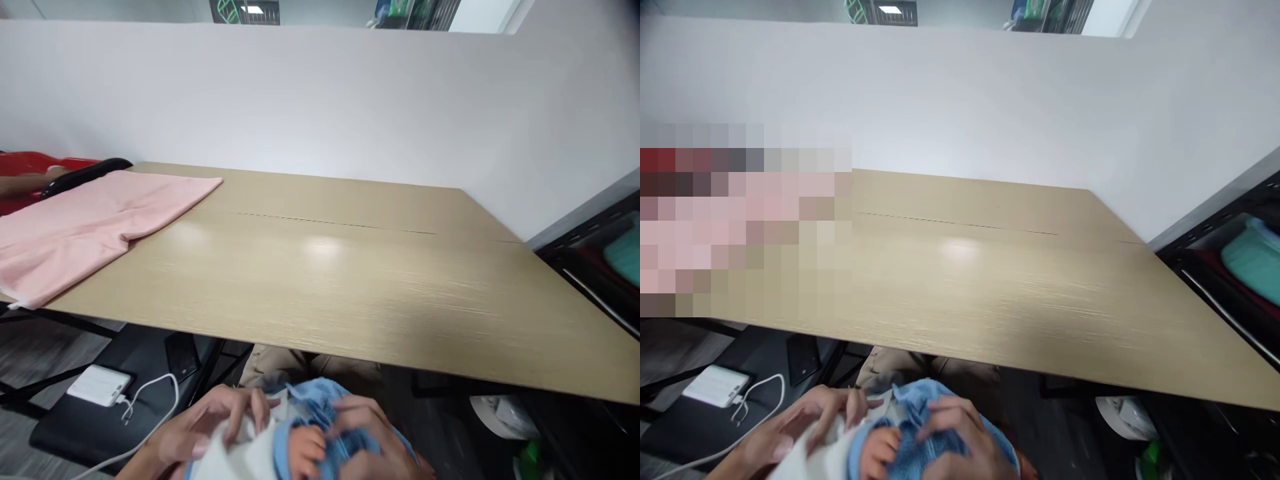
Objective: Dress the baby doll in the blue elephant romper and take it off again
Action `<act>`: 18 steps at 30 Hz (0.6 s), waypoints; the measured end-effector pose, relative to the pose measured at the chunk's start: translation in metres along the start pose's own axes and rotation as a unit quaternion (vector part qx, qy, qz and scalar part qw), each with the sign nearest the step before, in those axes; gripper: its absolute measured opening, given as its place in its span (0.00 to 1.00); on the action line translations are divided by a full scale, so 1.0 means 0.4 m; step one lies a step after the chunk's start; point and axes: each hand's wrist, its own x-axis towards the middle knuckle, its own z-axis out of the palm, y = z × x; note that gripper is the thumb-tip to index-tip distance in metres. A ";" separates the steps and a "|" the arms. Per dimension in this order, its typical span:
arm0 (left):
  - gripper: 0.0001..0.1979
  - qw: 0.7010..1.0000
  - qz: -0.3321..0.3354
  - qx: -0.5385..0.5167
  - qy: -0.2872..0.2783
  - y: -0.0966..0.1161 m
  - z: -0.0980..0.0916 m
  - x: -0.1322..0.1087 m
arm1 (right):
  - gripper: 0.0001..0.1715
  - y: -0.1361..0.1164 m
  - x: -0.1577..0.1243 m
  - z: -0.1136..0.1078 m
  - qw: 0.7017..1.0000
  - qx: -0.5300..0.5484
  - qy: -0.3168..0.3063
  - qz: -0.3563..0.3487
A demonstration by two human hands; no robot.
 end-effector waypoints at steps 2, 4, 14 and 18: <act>0.30 0.999 -0.031 0.016 -0.022 0.020 0.010 0.019 | 0.22 -0.007 0.028 -0.031 0.991 0.072 -0.067 0.096; 0.29 0.996 -0.066 0.048 0.032 0.033 0.010 0.038 | 0.38 -0.019 0.077 -0.065 0.960 0.143 -0.146 0.192; 0.24 0.819 -0.304 0.466 0.141 0.016 -0.043 0.074 | 0.25 0.178 0.307 0.107 0.873 0.159 -0.316 0.336; 0.22 0.837 -0.307 0.441 0.104 0.039 -0.045 0.056 | 0.18 0.270 0.339 0.260 0.834 0.211 -0.395 0.323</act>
